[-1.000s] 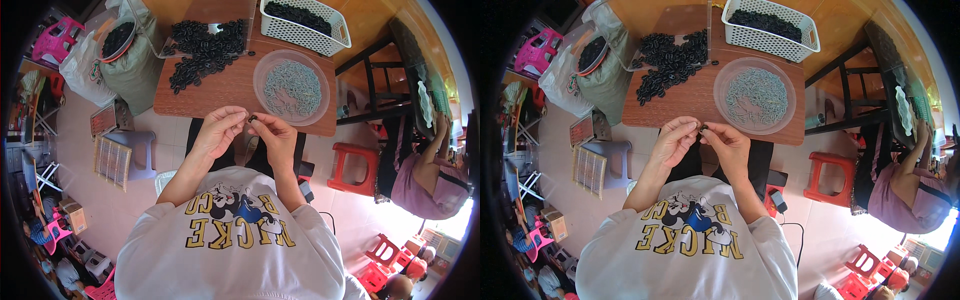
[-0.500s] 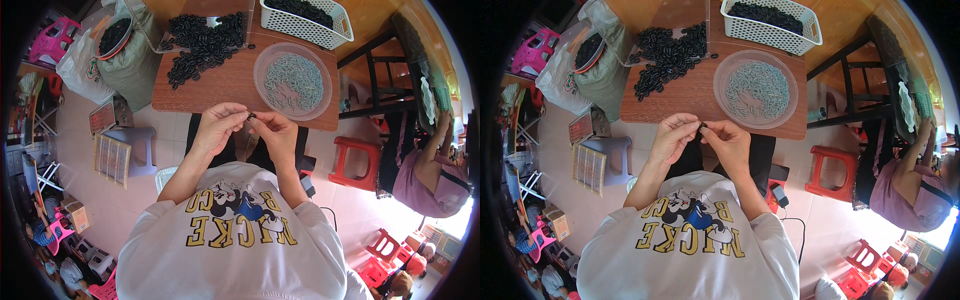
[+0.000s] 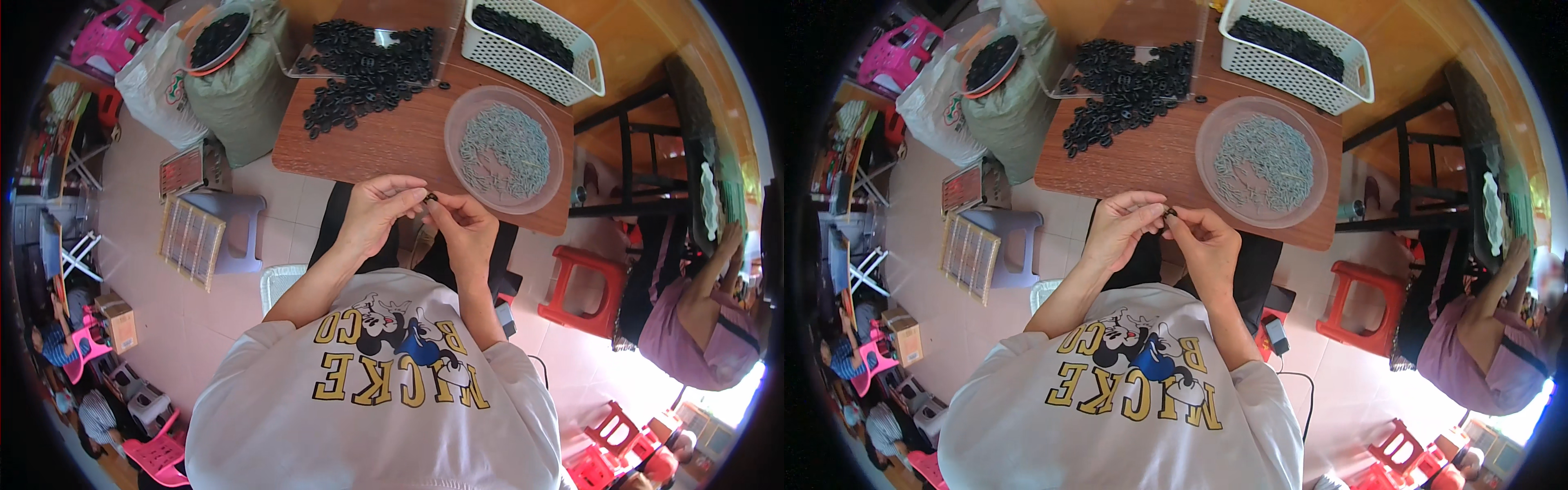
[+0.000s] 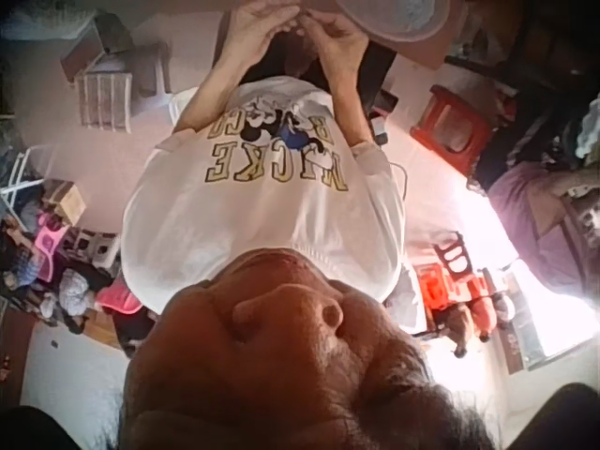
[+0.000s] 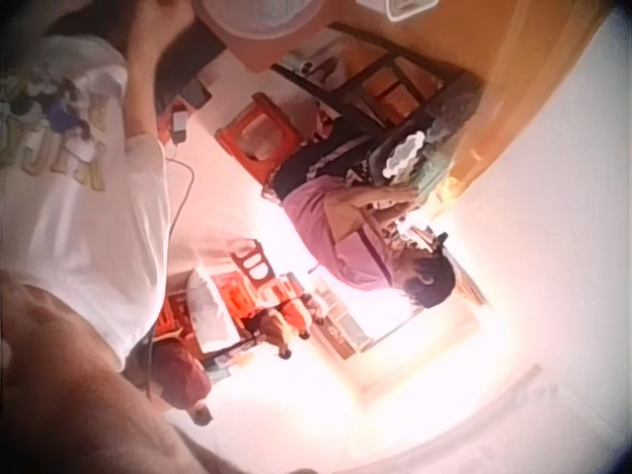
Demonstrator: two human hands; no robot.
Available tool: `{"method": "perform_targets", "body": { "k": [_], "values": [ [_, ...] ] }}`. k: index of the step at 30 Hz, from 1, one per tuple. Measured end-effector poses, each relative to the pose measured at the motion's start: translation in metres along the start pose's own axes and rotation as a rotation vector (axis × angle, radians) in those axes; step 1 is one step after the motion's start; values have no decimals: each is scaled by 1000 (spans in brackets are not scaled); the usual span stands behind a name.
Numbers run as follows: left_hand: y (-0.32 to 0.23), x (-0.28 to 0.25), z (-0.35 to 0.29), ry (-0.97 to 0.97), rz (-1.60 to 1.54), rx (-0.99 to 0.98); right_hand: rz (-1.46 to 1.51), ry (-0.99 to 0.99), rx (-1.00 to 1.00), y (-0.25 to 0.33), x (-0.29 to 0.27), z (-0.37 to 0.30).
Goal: The person sits at a table and repeatedly picks up small black plastic components and light blue metal pins. They insert the pins into the plastic components by hand and place the assembled units into a white basket.
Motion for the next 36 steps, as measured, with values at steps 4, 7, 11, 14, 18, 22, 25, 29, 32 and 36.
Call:
{"method": "perform_targets", "body": {
  "k": [4,7,11,14,18,22,25,29,32,36],
  "values": [
    [0,-10,1,-46,75,38,-19,-3,-6,-2,6,0],
    [0,-12,0,-51,102,31,-35,-2,18,-9,7,0],
    [0,-19,-1,-58,118,29,-78,25,75,-9,12,1],
    [-14,-25,2,-83,173,90,-15,24,62,-13,15,3],
    [-69,-54,22,-282,811,460,-21,3,4,-13,10,5],
    [-105,-72,45,-391,1416,758,-1,19,45,-18,10,3],
    [-103,-79,58,-346,1540,767,-1,38,38,-16,12,1],
    [-95,-82,61,-305,1534,799,-4,37,28,-15,7,0],
    [-92,-85,57,-287,1544,821,44,41,46,-15,8,2],
    [-82,-93,49,-372,1081,534,65,60,-14,-7,12,8]
  ]
}}
Point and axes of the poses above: each hand's wrist, its own z-axis towards the middle knuckle, its own x-axis out of the palm, y = z × x, the point moved 5 cm from there along z, towards the middle knuckle, and after that the axes turned 8 degrees about -z, right-handed, at the moved point
